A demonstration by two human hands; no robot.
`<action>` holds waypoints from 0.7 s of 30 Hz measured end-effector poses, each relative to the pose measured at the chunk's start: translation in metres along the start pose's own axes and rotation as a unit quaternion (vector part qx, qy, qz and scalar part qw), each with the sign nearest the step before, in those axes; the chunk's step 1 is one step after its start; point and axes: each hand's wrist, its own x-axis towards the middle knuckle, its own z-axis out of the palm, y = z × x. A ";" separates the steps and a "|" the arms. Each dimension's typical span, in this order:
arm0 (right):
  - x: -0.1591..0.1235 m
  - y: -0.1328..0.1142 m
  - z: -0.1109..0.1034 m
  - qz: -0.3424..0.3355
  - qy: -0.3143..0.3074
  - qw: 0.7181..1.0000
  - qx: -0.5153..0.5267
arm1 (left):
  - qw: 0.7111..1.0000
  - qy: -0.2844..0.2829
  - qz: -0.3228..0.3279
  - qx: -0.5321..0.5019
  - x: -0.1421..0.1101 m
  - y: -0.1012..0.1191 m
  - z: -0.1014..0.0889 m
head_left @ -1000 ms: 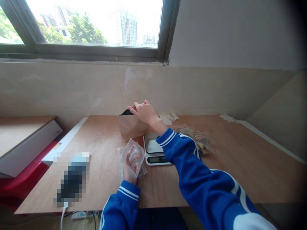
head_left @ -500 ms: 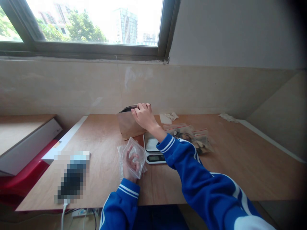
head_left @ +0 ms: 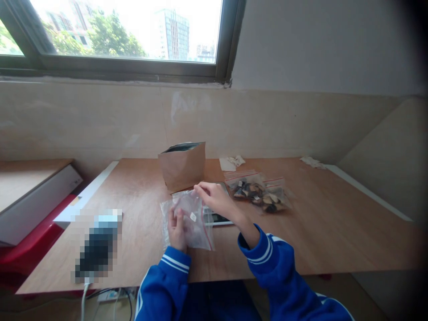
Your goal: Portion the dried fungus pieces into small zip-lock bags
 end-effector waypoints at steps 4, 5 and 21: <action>-0.003 0.017 -0.014 0.042 0.122 0.988 0.087 | 0.997 0.018 0.064 0.036 -0.002 0.003 -0.002; -0.005 0.019 -0.016 0.045 0.130 0.985 0.101 | 0.997 0.022 0.068 0.036 -0.003 0.004 -0.001; -0.037 0.038 0.021 0.096 0.107 0.957 0.251 | 0.967 -0.120 0.069 0.212 -0.019 0.032 -0.008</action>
